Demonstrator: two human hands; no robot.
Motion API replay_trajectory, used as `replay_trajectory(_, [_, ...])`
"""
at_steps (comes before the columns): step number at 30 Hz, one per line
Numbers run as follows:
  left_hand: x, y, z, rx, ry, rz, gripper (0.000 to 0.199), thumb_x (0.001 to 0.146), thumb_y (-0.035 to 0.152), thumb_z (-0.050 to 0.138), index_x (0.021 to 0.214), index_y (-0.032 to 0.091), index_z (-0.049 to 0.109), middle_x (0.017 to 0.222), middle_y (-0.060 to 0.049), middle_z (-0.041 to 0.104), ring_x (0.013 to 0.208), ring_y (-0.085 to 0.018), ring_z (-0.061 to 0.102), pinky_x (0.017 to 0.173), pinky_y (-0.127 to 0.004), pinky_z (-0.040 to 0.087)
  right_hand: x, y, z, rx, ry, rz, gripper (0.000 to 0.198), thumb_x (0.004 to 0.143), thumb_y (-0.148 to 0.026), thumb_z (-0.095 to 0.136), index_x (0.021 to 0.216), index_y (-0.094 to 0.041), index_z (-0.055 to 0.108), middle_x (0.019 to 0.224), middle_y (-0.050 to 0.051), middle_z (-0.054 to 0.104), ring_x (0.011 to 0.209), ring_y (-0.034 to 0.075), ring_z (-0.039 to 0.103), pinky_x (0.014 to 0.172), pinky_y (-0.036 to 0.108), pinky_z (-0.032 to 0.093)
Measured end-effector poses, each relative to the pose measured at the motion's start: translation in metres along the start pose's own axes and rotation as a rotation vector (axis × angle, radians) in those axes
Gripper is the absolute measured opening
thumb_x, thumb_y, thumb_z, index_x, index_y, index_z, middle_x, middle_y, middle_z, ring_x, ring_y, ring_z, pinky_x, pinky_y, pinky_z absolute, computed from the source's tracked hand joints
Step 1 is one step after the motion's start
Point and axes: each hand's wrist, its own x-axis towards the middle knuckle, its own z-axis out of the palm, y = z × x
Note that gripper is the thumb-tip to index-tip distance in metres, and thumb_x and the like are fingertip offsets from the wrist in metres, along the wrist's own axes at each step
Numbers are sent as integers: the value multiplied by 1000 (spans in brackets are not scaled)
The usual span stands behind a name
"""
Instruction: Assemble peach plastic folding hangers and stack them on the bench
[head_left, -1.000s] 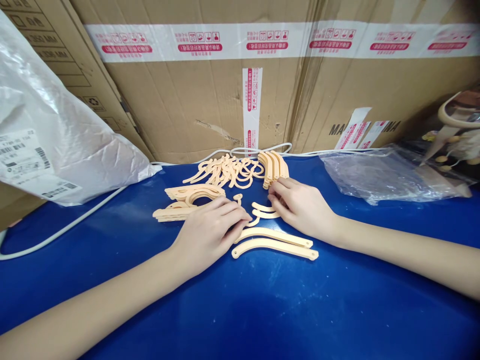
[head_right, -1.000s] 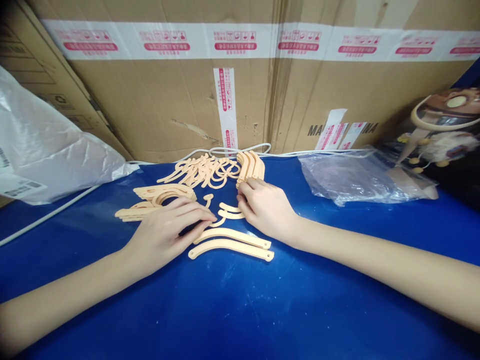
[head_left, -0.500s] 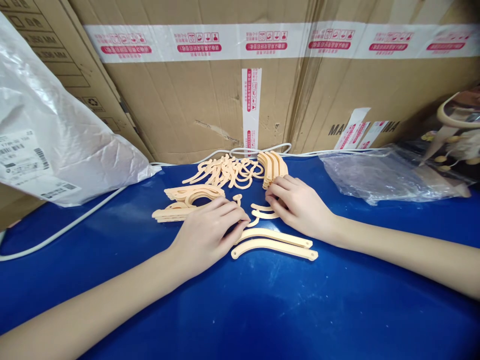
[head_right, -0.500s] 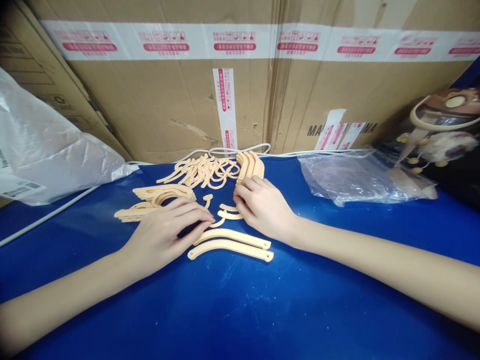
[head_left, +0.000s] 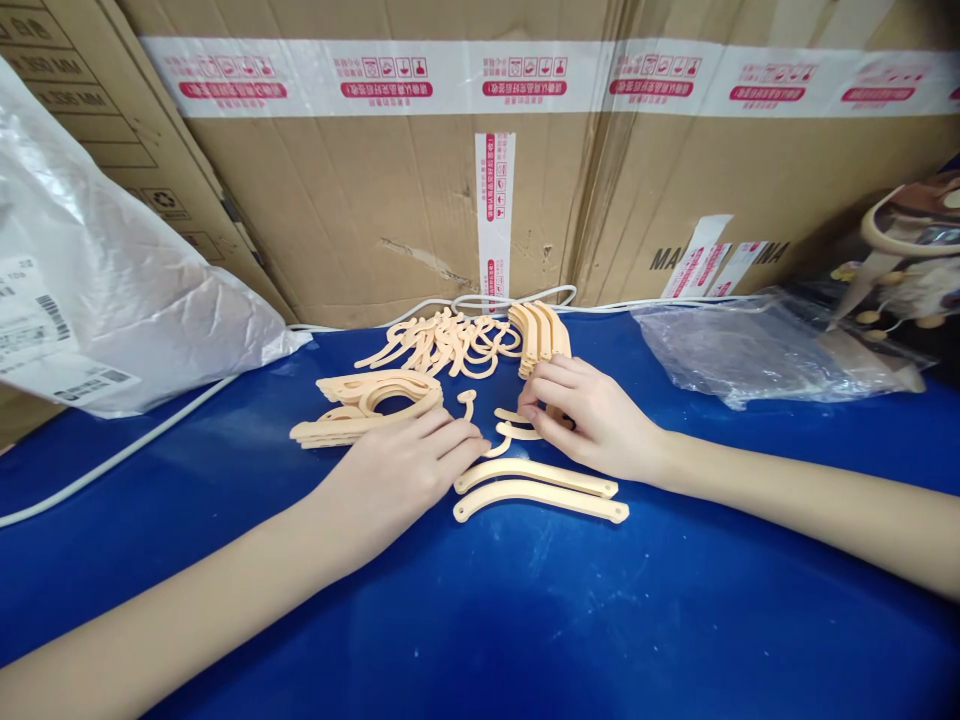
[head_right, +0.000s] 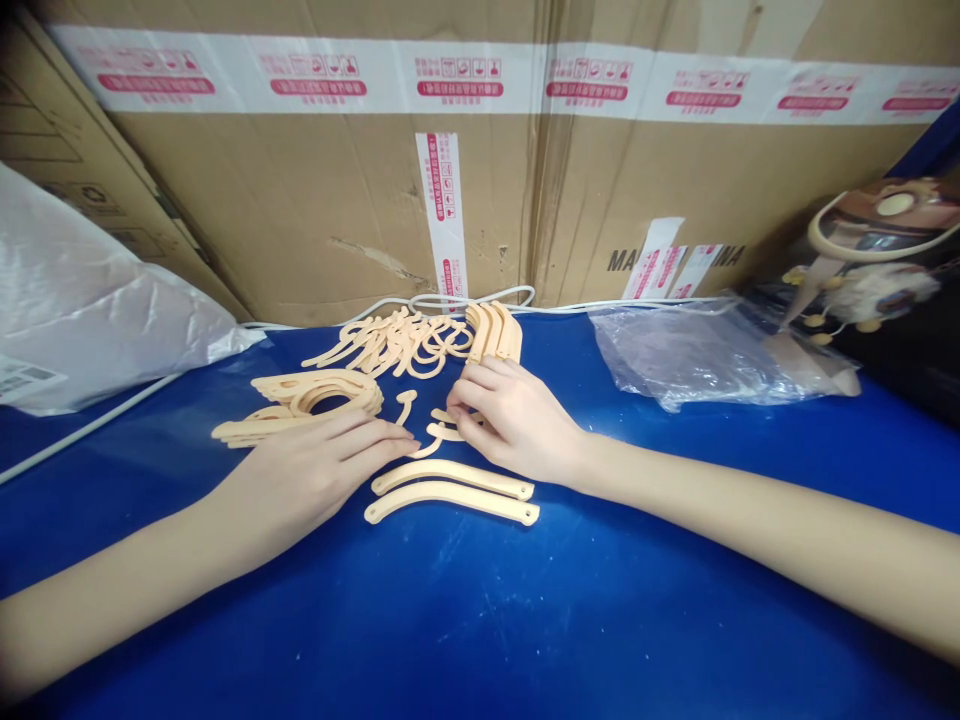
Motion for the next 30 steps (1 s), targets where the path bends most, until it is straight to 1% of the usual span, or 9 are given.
replay_trajectory(3, [1,2,0,127,23,58,34,95,10,28,106,11,60,95,-9,66,86,-22,61,76,-36,48,0,0,0,3,1,-4,23,93,-23,36,83,-16,55,82,5,57,78,17,48,74,31,37])
replay_trajectory(8, [1,4,0,222,62,90,36,96,9,24,103,10,59,92,-8,65,84,-21,62,71,-33,50,1,-2,1,7,19,-19,22,93,-22,37,81,-15,55,80,5,57,77,16,48,74,30,38])
replay_trajectory(12, [-1,6,0,236,85,82,36,96,9,23,104,10,58,94,-8,65,84,-20,63,69,-31,50,2,-3,2,12,18,-21,23,93,-22,37,80,-15,55,80,5,57,77,16,47,73,30,38])
replay_trajectory(16, [-1,6,1,227,96,87,32,96,9,26,102,9,57,93,-8,65,83,-21,63,67,-31,50,2,-3,2,13,11,-18,22,92,-21,37,80,-15,55,80,5,57,77,16,47,73,30,38])
replay_trajectory(21, [0,8,0,244,91,93,29,95,8,28,97,11,57,91,-8,65,81,-21,63,66,-31,50,2,-3,3,23,0,-6,20,91,-20,39,81,-15,55,80,6,58,78,17,47,74,30,39])
replay_trajectory(24, [0,8,-1,219,109,97,28,95,8,29,94,11,56,89,-7,65,81,-20,63,69,-31,50,2,-3,3,24,-2,-11,20,91,-19,39,81,-14,56,80,6,58,78,17,48,74,31,39])
replay_trajectory(27, [-1,8,-4,195,165,88,26,95,8,30,91,12,56,88,-7,65,82,-19,63,72,-31,50,3,-4,3,23,-2,-12,22,92,-20,39,80,-14,56,80,6,58,77,16,48,74,31,40])
replay_trajectory(30, [-2,9,-6,226,311,46,22,95,9,35,88,12,57,90,-7,66,82,-19,63,71,-29,49,3,-4,3,30,-4,-16,23,92,-20,38,80,-14,56,79,6,58,77,16,48,74,31,40])
